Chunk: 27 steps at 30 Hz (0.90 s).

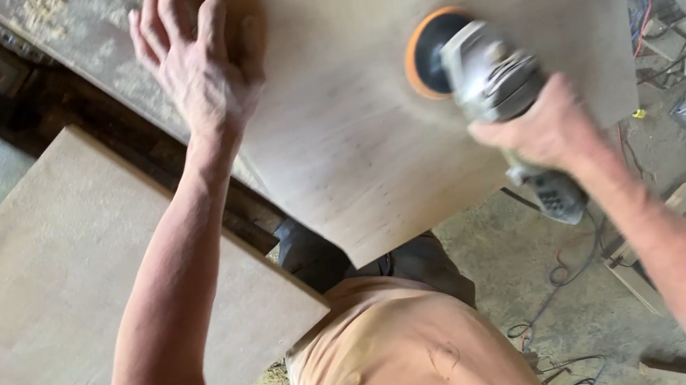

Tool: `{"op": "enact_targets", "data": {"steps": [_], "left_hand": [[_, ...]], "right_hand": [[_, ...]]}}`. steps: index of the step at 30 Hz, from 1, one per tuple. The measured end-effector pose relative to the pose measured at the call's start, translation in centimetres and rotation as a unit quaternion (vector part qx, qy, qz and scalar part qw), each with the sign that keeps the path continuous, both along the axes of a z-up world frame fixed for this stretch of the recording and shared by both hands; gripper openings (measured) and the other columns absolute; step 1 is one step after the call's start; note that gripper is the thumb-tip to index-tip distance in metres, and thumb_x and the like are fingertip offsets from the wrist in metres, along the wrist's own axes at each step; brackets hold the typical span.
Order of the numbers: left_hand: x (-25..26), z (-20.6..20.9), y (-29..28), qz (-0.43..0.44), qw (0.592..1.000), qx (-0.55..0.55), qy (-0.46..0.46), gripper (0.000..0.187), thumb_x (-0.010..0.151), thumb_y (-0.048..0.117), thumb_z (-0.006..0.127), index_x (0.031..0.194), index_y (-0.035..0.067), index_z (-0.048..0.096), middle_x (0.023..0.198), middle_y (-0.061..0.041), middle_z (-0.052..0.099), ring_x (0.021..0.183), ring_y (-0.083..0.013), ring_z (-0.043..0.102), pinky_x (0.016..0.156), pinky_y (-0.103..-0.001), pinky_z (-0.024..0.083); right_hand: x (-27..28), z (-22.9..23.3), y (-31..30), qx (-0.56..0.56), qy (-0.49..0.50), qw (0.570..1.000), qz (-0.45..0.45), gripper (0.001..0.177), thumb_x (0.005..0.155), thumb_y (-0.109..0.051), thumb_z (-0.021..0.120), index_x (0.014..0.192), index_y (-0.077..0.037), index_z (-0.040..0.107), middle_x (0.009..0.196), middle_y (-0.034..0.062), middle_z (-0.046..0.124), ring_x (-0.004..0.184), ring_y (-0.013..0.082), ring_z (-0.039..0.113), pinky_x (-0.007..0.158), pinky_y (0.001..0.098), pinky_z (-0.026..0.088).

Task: Sanding a wooden board using a power sander in a workshop.

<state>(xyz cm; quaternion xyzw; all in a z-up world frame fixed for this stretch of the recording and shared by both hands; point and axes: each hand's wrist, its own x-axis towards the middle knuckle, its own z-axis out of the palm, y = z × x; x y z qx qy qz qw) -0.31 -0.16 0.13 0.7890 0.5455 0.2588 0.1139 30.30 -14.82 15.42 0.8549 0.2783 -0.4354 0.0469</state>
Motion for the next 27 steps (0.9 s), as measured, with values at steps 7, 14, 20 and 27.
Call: {"op": "enact_targets", "data": {"steps": [7, 14, 20, 27], "left_hand": [[0.0, -0.5, 0.3, -0.008, 1.000, -0.008, -0.013, 0.061, 0.066, 0.012, 0.069, 0.127, 0.012, 0.067, 0.136, -0.027, 0.050, 0.129, -0.0490, 0.043, 0.116, -0.061, 0.023], [-0.2, -1.5, 0.4, 0.005, 0.999, 0.005, 0.036, 0.057, 0.083, 0.035, 0.070, 0.137, 0.017, 0.064, 0.129, -0.024, 0.059, 0.123, -0.0478, 0.047, 0.112, -0.059, 0.026], [0.2, 0.1, 0.2, -0.008, 1.000, 0.014, -0.010, 0.043, 0.102, 0.036, 0.072, 0.138, 0.014, 0.067, 0.138, -0.025, 0.054, 0.129, -0.0459, 0.045, 0.113, -0.062, 0.026], [-0.2, -1.4, 0.4, -0.004, 0.999, -0.031, 0.011, 0.049, 0.105, 0.043, 0.073, 0.146, 0.018, 0.064, 0.154, -0.020, 0.044, 0.140, -0.0437, 0.041, 0.118, -0.065, 0.021]], "right_hand": [[-10.5, -1.7, -4.6, -0.051, 0.026, 0.988, 0.145, 0.063, 0.074, -0.036, 0.087, 0.124, -0.009, 0.058, 0.093, 0.0074, 0.071, 0.068, 0.0183, 0.070, 0.056, 0.0305, 0.060], [-14.8, -2.0, -8.3, 0.005, 0.015, 0.973, 0.229, 0.065, 0.063, -0.052, 0.088, 0.108, -0.011, 0.063, 0.092, 0.0135, 0.076, 0.082, 0.0349, 0.073, 0.071, 0.0452, 0.059], [-8.9, -0.5, -7.1, -0.040, 0.040, 0.992, 0.113, 0.056, 0.077, -0.031, 0.086, 0.120, -0.005, 0.061, 0.089, 0.0103, 0.073, 0.062, 0.0191, 0.072, 0.052, 0.0301, 0.063], [-0.7, 0.8, -4.4, -0.032, 0.000, 0.997, -0.074, 0.030, 0.079, -0.024, 0.080, 0.091, 0.000, 0.068, 0.069, 0.0124, 0.069, 0.046, 0.0257, 0.065, 0.041, 0.0362, 0.056]]}}
